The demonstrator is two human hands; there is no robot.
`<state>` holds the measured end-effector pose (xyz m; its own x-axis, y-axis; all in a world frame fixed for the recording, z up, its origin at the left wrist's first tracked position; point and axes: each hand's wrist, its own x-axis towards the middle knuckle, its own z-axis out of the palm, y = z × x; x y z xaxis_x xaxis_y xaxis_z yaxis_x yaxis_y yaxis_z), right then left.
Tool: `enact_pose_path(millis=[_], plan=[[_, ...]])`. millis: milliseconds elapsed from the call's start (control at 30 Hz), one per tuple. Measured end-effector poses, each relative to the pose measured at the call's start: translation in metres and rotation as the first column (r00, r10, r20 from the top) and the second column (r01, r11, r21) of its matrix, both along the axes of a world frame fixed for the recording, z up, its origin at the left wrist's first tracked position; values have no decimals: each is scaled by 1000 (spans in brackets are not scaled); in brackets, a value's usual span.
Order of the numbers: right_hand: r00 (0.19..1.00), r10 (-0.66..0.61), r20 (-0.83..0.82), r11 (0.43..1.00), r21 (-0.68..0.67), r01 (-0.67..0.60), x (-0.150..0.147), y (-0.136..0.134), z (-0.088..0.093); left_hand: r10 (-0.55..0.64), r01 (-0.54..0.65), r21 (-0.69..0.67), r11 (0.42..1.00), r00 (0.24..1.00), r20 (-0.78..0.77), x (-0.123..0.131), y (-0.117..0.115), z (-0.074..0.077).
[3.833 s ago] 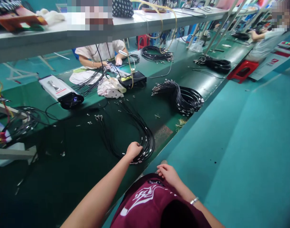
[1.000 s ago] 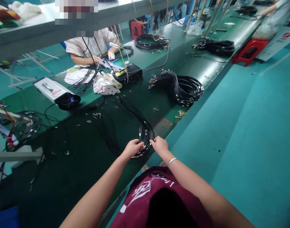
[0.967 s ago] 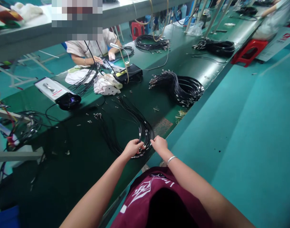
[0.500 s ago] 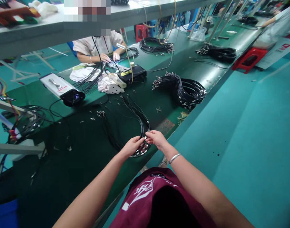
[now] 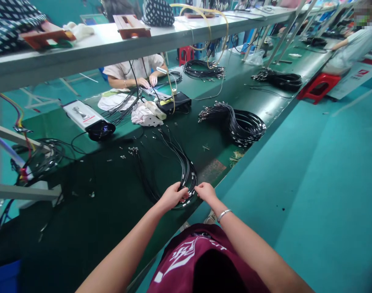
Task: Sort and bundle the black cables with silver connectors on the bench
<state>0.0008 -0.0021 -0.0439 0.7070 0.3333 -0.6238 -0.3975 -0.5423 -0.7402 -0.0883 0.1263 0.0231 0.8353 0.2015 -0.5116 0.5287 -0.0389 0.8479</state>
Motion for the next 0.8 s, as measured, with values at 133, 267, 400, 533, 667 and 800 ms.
enact_pose_path(millis=[133,267,400,533,667,800], plan=[[993,-9,-117,961,273,41,-11,5,21,28,-29,6,1000,997,68,-4,-2,2],[992,12,-122,880,473,48,-14,10,35,-43,46,-57,997,998,52,-13,3,8],[888,9,-460,774,565,285,6,27,38,-78,63,144,988,991,106,-23,1,7],[701,28,-713,762,469,447,35,65,41,-101,75,229,971,989,108,-35,-11,5],[629,105,-770,786,452,422,46,92,50,254,-299,147,943,931,264,-73,-9,10],[576,184,-797,740,498,453,41,98,71,793,-791,-55,609,609,27,-136,-2,7]])
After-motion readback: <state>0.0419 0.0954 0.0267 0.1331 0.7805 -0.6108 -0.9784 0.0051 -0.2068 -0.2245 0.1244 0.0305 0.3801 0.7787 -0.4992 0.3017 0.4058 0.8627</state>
